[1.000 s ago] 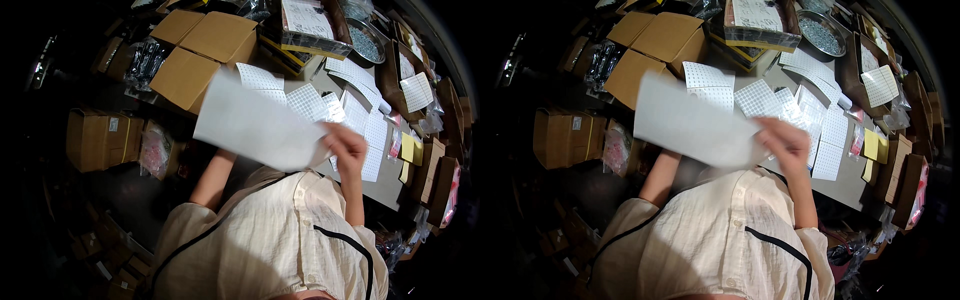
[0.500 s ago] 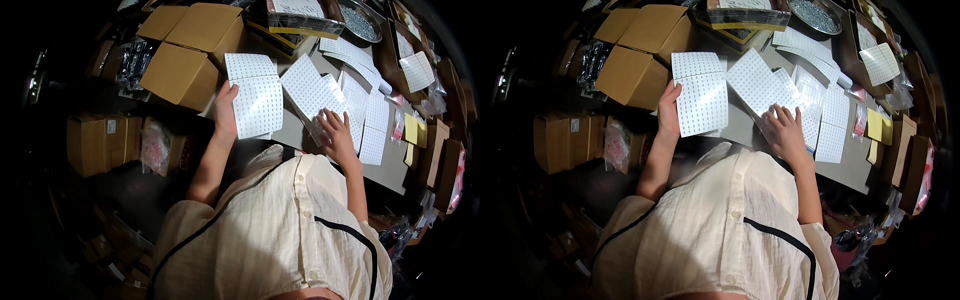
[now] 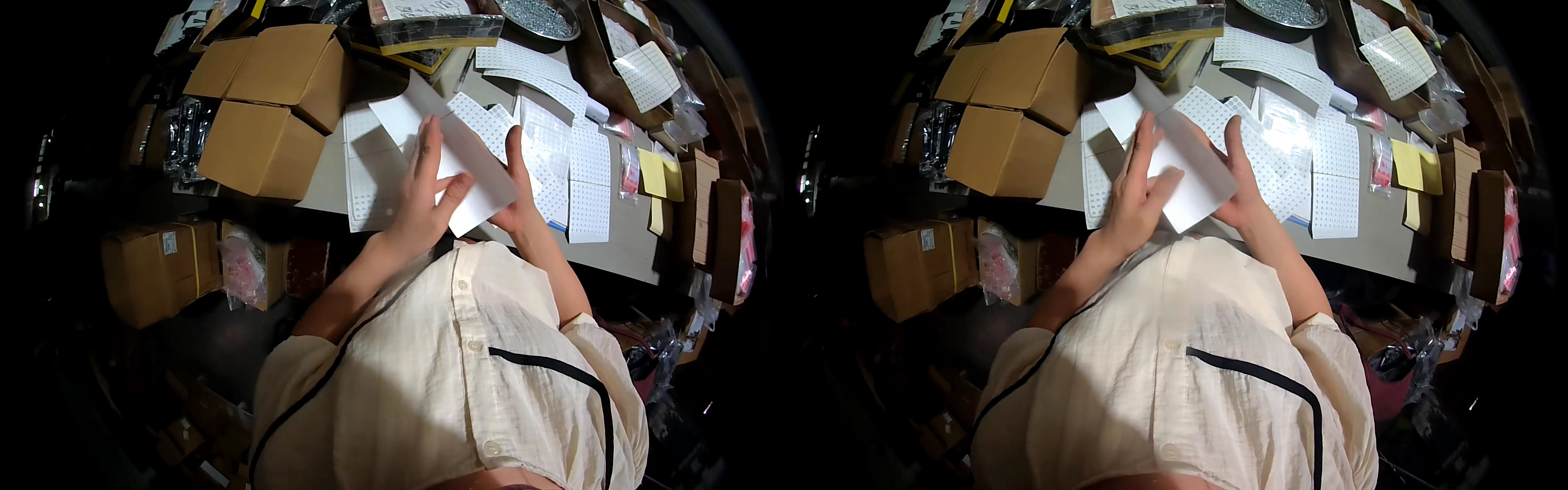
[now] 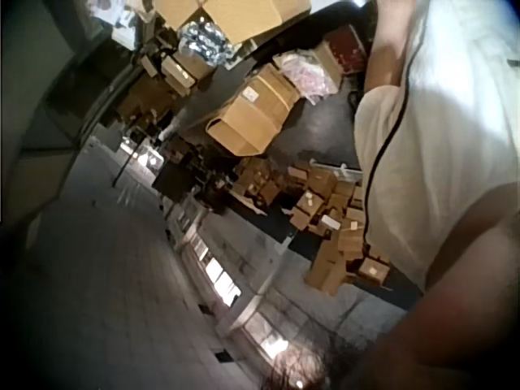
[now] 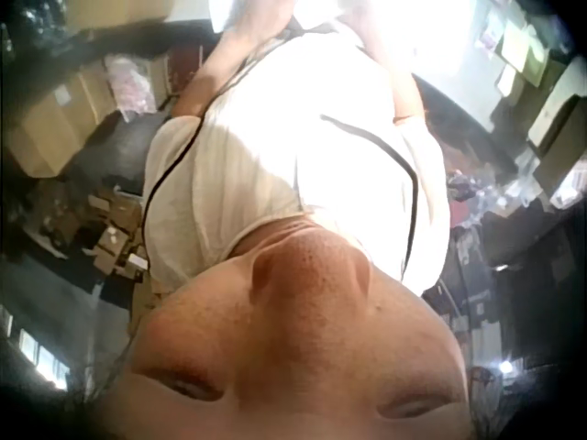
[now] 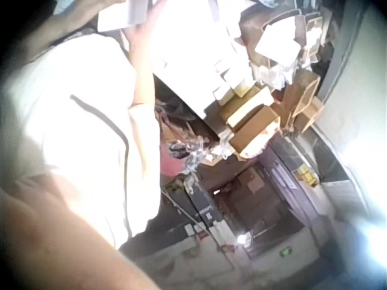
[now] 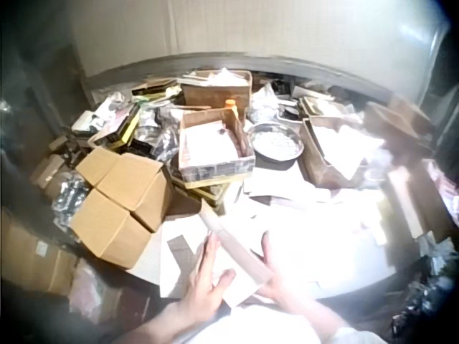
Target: The person sorts through sheets of adhesive labels on a cluttered table, peeling individual labels from the backing paper and placing them into a small plastic bag. The person also handles small black plastic clips, picking them up and moving them around the workspace.
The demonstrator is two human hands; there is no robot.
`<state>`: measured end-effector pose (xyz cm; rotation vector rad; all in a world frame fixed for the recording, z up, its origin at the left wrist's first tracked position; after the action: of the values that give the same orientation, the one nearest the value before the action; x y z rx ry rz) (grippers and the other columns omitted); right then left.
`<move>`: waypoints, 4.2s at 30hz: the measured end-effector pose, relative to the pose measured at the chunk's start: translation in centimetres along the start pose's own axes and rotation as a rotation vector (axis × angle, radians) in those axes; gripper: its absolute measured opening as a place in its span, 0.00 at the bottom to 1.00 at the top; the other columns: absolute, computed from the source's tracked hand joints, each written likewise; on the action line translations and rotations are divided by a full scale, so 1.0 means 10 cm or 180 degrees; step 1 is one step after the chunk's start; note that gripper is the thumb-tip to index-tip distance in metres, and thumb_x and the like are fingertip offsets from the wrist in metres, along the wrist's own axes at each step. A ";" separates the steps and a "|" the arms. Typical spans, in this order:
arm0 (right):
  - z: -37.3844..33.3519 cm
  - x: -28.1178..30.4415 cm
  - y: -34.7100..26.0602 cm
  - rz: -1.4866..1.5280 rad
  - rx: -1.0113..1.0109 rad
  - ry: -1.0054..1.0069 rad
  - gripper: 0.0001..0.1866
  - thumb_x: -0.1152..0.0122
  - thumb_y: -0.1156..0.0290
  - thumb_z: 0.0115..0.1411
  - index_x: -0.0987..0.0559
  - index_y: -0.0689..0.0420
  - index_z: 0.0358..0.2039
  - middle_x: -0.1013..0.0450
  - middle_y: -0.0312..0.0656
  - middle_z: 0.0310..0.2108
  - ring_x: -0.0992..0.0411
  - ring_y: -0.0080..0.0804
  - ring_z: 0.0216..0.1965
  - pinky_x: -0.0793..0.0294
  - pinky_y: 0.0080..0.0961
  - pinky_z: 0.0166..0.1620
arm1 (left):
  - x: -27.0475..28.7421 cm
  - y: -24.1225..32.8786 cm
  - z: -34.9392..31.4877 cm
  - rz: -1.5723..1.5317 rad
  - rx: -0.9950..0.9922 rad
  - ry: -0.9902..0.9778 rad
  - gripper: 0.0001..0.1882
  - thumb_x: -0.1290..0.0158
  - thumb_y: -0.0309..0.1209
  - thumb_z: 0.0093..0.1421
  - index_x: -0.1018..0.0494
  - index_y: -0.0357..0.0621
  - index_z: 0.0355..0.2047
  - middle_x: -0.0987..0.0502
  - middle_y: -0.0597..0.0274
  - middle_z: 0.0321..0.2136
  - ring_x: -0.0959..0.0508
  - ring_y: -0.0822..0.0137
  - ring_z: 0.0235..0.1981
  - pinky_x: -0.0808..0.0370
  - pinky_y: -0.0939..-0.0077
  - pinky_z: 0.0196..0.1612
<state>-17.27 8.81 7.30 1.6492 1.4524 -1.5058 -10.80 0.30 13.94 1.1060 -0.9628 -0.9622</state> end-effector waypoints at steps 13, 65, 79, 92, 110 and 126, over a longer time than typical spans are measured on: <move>-0.01 0.28 0.13 0.0511 0.0091 0.0197 0.43 0.49 0.24 0.57 0.23 0.56 0.45 0.23 0.41 0.41 0.23 0.37 0.45 0.22 0.34 0.50 | -0.37 0.09 0.04 0.1874 -0.0592 -0.0106 0.48 0.26 0.44 0.45 0.40 0.36 0.59 0.32 0.49 0.52 0.31 0.50 0.54 0.31 0.56 0.56; -0.06 0.28 -0.19 -0.2222 0.0914 0.0530 0.35 0.44 0.78 0.55 0.32 0.58 0.66 0.24 0.43 0.48 0.25 0.27 0.43 0.25 0.22 0.47 | -0.04 -0.30 -0.09 -0.0252 0.1085 -0.0193 0.08 0.50 0.26 0.60 0.32 0.38 0.24 0.33 0.73 0.20 0.36 0.79 0.25 0.37 0.81 0.29; -0.13 0.31 -1.05 -0.3901 0.2161 0.1317 0.13 0.39 0.69 0.64 0.19 0.66 0.43 0.20 0.37 0.34 0.25 0.19 0.33 0.24 0.19 0.37 | -0.64 0.24 -0.09 0.0752 -0.0259 -0.2253 0.03 0.46 0.23 0.51 0.28 0.37 0.25 0.29 0.55 0.20 0.29 0.64 0.21 0.32 0.70 0.27; -1.78 1.19 -2.10 -0.2274 0.4250 0.2765 0.12 0.35 0.74 0.62 0.19 0.67 0.43 0.22 0.38 0.41 0.26 0.22 0.40 0.29 0.18 0.46 | -0.01 -1.30 -0.16 -0.0245 0.1392 0.0184 0.12 0.47 0.32 0.63 0.22 0.33 0.30 0.19 0.63 0.26 0.25 0.77 0.26 0.29 0.80 0.33; -0.64 -0.14 -0.43 -0.4015 0.1871 0.1275 0.20 0.37 0.68 0.66 0.25 0.66 0.55 0.23 0.37 0.38 0.28 0.17 0.36 0.28 0.17 0.38 | -0.03 -0.50 0.20 -0.0984 0.1037 0.0499 0.29 0.53 0.49 0.72 0.23 0.27 0.41 0.19 0.58 0.32 0.23 0.72 0.34 0.26 0.75 0.37; -0.46 0.13 -0.62 -0.3081 0.2094 0.1527 0.24 0.43 0.51 0.70 0.20 0.63 0.34 0.31 0.27 0.24 0.40 0.13 0.28 0.40 0.16 0.31 | -0.27 -0.88 -0.37 -0.2490 0.1867 0.0092 0.19 0.52 0.41 0.70 0.24 0.36 0.44 0.19 0.60 0.39 0.20 0.74 0.38 0.25 0.78 0.39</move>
<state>-21.14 15.28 9.29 1.8372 2.4286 -2.4057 -9.23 2.30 4.32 2.0763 -0.8074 -1.3088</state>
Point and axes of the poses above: each hand's wrist, its own z-axis towards the middle knuckle, its own x-axis out of the back of the hand, y = z × x, the point moved 8 cm from there along z, towards the middle knuckle
